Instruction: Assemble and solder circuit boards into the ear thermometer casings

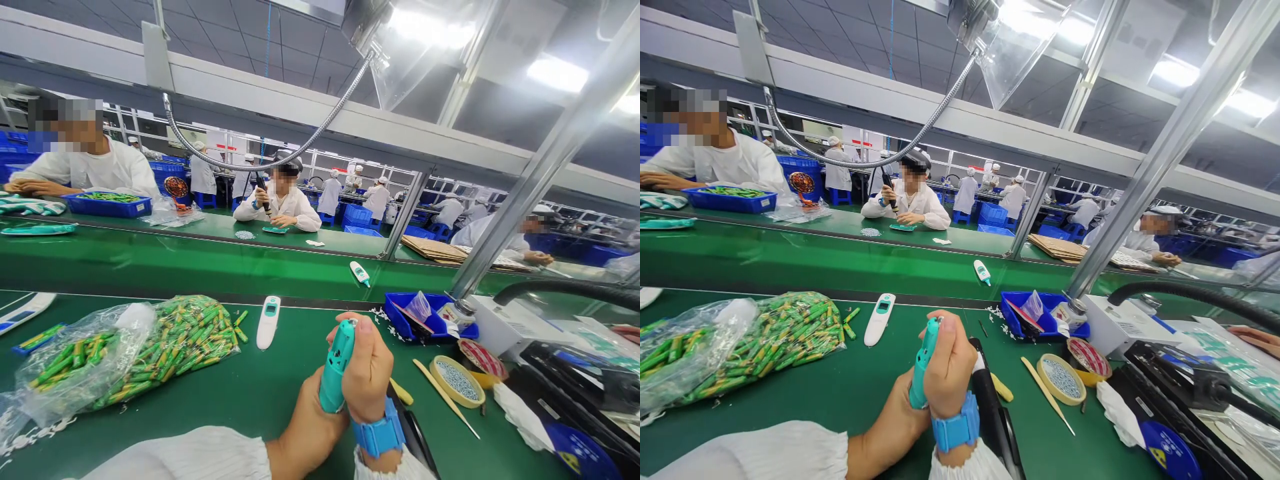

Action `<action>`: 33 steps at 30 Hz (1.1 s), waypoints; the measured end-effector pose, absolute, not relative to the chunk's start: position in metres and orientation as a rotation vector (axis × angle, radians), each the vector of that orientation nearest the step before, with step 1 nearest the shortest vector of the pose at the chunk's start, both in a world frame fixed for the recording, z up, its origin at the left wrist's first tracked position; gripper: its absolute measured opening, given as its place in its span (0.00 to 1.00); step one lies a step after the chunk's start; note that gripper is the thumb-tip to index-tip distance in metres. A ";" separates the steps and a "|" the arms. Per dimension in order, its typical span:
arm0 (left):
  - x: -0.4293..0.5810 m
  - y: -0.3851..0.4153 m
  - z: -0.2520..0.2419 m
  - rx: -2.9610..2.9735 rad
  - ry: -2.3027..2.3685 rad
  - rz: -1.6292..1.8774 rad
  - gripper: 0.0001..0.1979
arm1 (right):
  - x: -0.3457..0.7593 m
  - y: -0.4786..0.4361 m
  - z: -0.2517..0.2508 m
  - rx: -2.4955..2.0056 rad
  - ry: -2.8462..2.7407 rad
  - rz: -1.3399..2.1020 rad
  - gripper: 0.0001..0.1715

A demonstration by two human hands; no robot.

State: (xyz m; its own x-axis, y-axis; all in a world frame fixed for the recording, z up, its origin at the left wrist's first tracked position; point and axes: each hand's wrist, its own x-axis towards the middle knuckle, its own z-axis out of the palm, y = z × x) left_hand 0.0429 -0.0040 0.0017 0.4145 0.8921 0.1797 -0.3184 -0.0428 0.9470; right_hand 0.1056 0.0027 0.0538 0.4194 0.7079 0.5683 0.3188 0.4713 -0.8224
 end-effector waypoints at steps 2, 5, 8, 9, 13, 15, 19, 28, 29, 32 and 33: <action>0.043 -0.002 0.001 1.231 0.614 1.116 0.15 | 0.103 0.007 0.054 -1.126 -1.115 0.320 0.26; 0.043 0.001 -0.002 1.232 0.637 1.139 0.16 | 0.103 0.011 0.053 -1.143 -1.048 0.332 0.28; 0.043 0.002 -0.008 1.249 0.670 1.137 0.13 | 0.106 0.014 0.051 -1.137 -0.991 0.376 0.28; 0.043 0.003 -0.010 1.255 0.679 1.130 0.13 | 0.107 0.015 0.050 -1.135 -0.982 0.397 0.28; 0.042 0.003 -0.013 1.279 0.687 1.065 0.11 | 0.111 0.018 0.052 -1.131 -1.042 0.541 0.26; 0.040 0.004 -0.012 1.294 0.693 1.015 0.11 | 0.111 0.019 0.055 -1.137 -1.072 0.642 0.24; 0.033 0.008 -0.006 1.340 0.687 0.896 0.11 | 0.115 0.015 0.062 -1.160 -1.062 0.750 0.21; -0.002 0.025 0.003 1.366 0.574 0.762 0.24 | 0.153 -0.021 0.050 -1.356 -1.120 0.575 0.24; -0.006 0.026 0.003 1.359 0.575 0.767 0.24 | 0.156 -0.026 0.045 -1.380 -1.076 0.569 0.23; -0.013 0.026 0.001 1.285 0.653 0.814 0.23 | 0.159 -0.042 0.029 -1.400 -0.901 0.580 0.23; -0.014 0.025 0.000 1.229 0.674 0.833 0.22 | 0.157 -0.047 0.024 -1.380 -0.838 0.589 0.23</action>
State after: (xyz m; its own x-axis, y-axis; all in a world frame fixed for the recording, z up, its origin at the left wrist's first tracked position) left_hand -0.0141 0.0249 0.0001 0.5422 0.8402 -0.0048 -0.1799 0.1216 0.9761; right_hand 0.1566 -0.0472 0.0243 0.5928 0.7879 0.1665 0.1102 0.1254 -0.9860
